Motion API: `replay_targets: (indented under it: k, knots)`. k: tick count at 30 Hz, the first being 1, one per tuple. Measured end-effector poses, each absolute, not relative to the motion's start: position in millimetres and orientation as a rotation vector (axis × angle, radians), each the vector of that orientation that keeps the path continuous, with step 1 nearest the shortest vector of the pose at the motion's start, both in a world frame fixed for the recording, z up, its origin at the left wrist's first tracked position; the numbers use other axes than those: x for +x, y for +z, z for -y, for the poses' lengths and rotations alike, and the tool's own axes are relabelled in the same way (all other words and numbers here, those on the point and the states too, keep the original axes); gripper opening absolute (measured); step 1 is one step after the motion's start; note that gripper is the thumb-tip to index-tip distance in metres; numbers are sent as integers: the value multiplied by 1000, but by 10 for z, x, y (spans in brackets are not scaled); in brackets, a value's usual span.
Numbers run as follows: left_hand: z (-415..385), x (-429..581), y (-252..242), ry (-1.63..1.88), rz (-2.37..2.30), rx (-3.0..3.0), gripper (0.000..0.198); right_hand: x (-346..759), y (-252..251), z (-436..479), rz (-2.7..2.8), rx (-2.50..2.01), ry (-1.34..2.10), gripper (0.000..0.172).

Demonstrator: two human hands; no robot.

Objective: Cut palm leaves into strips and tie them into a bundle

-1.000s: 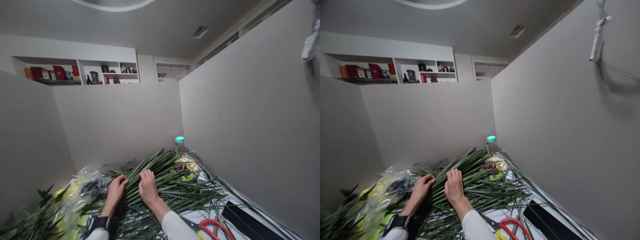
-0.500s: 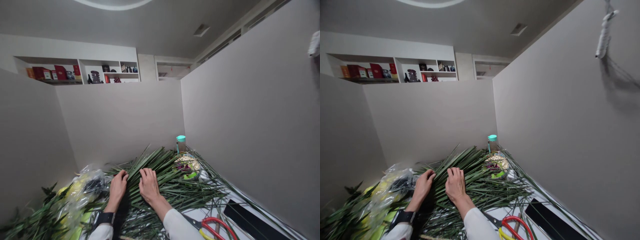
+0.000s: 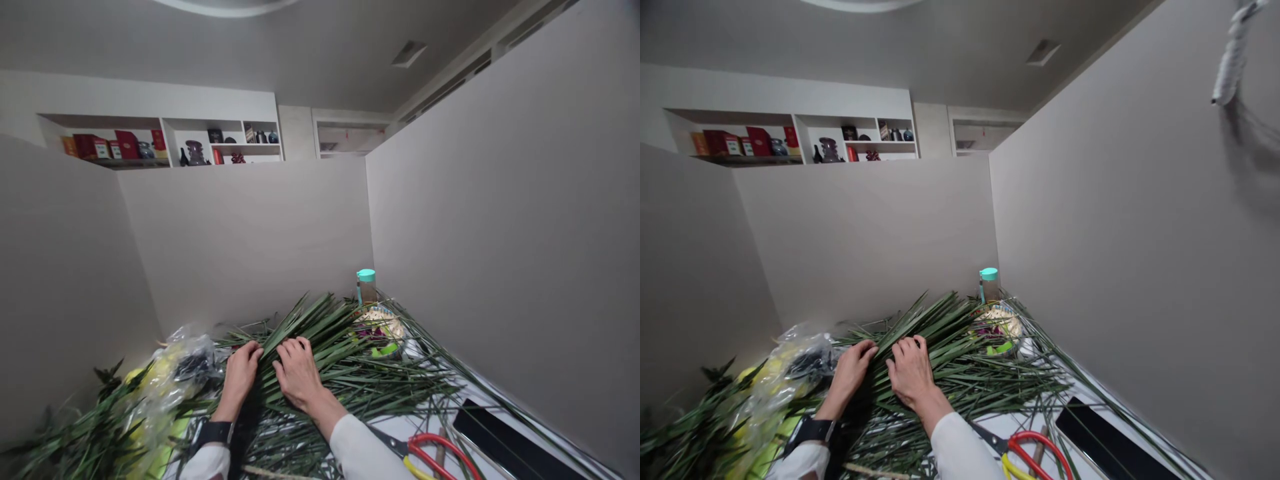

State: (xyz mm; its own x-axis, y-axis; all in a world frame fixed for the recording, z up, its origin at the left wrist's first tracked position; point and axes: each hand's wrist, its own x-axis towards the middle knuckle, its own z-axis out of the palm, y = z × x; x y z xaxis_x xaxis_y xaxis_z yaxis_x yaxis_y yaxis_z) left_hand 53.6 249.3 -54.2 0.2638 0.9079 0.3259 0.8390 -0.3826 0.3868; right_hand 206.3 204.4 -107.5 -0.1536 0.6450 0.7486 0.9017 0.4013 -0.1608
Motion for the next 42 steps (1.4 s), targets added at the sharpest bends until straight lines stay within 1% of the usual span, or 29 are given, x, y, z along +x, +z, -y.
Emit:
replay_targets:
  k: [8, 14, 22, 29, 35, 42]
  knots:
    - [-2493, 508, -513, 598, -1682, 2411, 30, 2058, -1064, -2038, 1908, -1321, -422, 29]
    - [-2489, 378, -516, 521, -1846, 2353, 31, 2062, -1054, -2015, 1926, -1307, -408, 37]
    - [-2473, 320, -518, 473, -2077, 2229, 33, 2071, -1057, -2002, 1964, -1318, -377, 33]
    - [-2456, 320, -534, 439, -2111, 2222, 31, 2070, -1069, -1991, 1961, -1328, -372, 34]
    - [-2466, 325, -526, 498, -2044, 2308, 27, 2004, -984, -2062, 1931, -1322, -378, 32]
    - [-2515, 326, -621, 704, -1930, 2416, 30, 1817, -1008, -2177, 2010, -1214, -277, 44]
